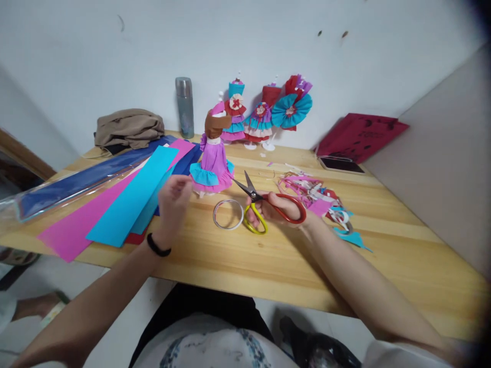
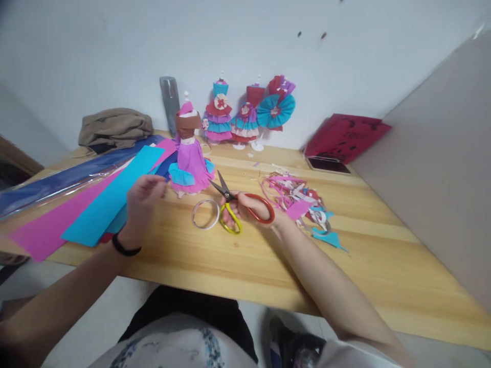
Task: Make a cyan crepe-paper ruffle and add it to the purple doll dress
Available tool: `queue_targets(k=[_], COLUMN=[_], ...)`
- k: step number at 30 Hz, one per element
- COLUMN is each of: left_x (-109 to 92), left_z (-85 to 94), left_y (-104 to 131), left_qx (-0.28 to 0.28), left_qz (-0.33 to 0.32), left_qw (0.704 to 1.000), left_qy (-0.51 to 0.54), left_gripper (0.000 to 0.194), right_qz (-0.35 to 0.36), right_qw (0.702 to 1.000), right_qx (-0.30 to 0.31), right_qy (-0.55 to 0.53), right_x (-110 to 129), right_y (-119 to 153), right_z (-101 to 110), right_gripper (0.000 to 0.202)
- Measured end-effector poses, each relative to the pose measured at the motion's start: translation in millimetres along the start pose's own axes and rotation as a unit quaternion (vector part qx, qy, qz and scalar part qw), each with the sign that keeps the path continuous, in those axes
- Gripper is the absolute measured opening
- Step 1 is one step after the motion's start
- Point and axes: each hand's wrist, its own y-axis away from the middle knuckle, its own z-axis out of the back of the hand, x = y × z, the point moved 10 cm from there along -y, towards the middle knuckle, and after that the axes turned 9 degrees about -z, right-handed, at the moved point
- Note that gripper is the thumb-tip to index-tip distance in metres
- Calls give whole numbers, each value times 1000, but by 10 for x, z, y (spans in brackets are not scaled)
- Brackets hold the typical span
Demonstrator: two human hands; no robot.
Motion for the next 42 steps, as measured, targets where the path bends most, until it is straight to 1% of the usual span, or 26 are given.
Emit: queue_targets(k=[1, 2, 3, 4, 5, 6, 8, 10, 14, 16, 18, 20, 24, 27, 28, 29, 30, 32, 34, 35, 36, 39, 41, 42], left_x=[-93, -133, -140, -115, -80, -46, 6, 33, 39, 15, -2, -5, 50, 88, 116, 155, 192, 212, 158, 121, 87, 33, 59, 80], left_z=[-295, -551, -724, -859, -952, -1022, -1112, -1133, -1049, -1035, -1038, -1039, -1087, -1179, -1213, -1246, -1279, -1329, -1347, -1350, -1350, -1339, -1329, -1330], left_y=[115, 276, 419, 543, 627, 682, 732, 730, 671, 682, 700, 700, 737, 822, 868, 930, 1012, 1186, 1276, 1282, 1263, 1129, 1066, 1059], left_qx=[134, 248, 322, 380, 415, 439, 469, 480, 458, 457, 457, 446, 442, 462, 474, 488, 505, 535, 543, 538, 527, 468, 429, 416], left_qz=[-14, -14, -13, -11, -9, -11, -20, -27, -22, -30, -46, -60, -50, -17, 13, 58, 114, 217, 276, 290, 298, 297, 301, 309], left_qw=[991, 968, 943, 917, 899, 885, 870, 866, 874, 872, 869, 871, 872, 873, 872, 867, 855, 814, 783, 777, 777, 800, 816, 819], left_qy=[-23, -48, -81, -118, -141, -153, -150, -140, -158, -171, -185, -197, -202, -155, -123, -81, -31, 61, 126, 151, 173, 229, 244, 248], left_gripper=[7, 12, 16, 18, 20, 22, 29, 34, 40, 42, 43, 43, 41, 41, 38, 32, 25, 13, 17, 19, 21, 21, 16, 16], right_qz=[2, 5, 9, 12, 15, 17, 13, 6, 8, 2, -5, 2, 38, 51, 47, 44, 41, 58, 71, 76, 80, 86, 96, 104], right_qw=[1000, 1000, 1000, 1000, 999, 999, 1000, 1000, 996, 994, 993, 994, 995, 993, 992, 988, 982, 961, 938, 926, 914, 871, 845, 835], right_qx=[4, 8, 10, 10, 8, 4, -4, -23, -86, -109, -117, -108, -91, -72, -67, -66, -74, -91, -96, -94, -91, -89, -88, -86], right_qy=[-8, -15, -22, -26, -29, -30, -23, -14, -20, -13, 3, 16, 33, 74, 98, 129, 169, 256, 327, 358, 387, 476, 519, 534], right_x=[-2, -2, 1, 6, 12, 20, 31, 42, 71, 51, 22, 11, 16, 33, 40, 61, 93, 215, 315, 349, 373, 379, 364, 357], right_y=[-1, -3, -6, -10, -10, -7, 18, 71, 219, 278, 321, 357, 409, 409, 404, 405, 411, 445, 486, 505, 523, 562, 579, 586], right_z=[-19, -38, -53, -63, -68, -64, -39, 33, 275, 363, 396, 364, 185, -78, -178, -275, -353, -504, -638, -698, -750, -868, -934, -968], right_gripper=[63, 63, 65, 66, 67, 68, 69, 69, 66, 65, 64, 65, 59, 56, 56, 55, 53, 48, 47, 46, 45, 43, 43, 43])
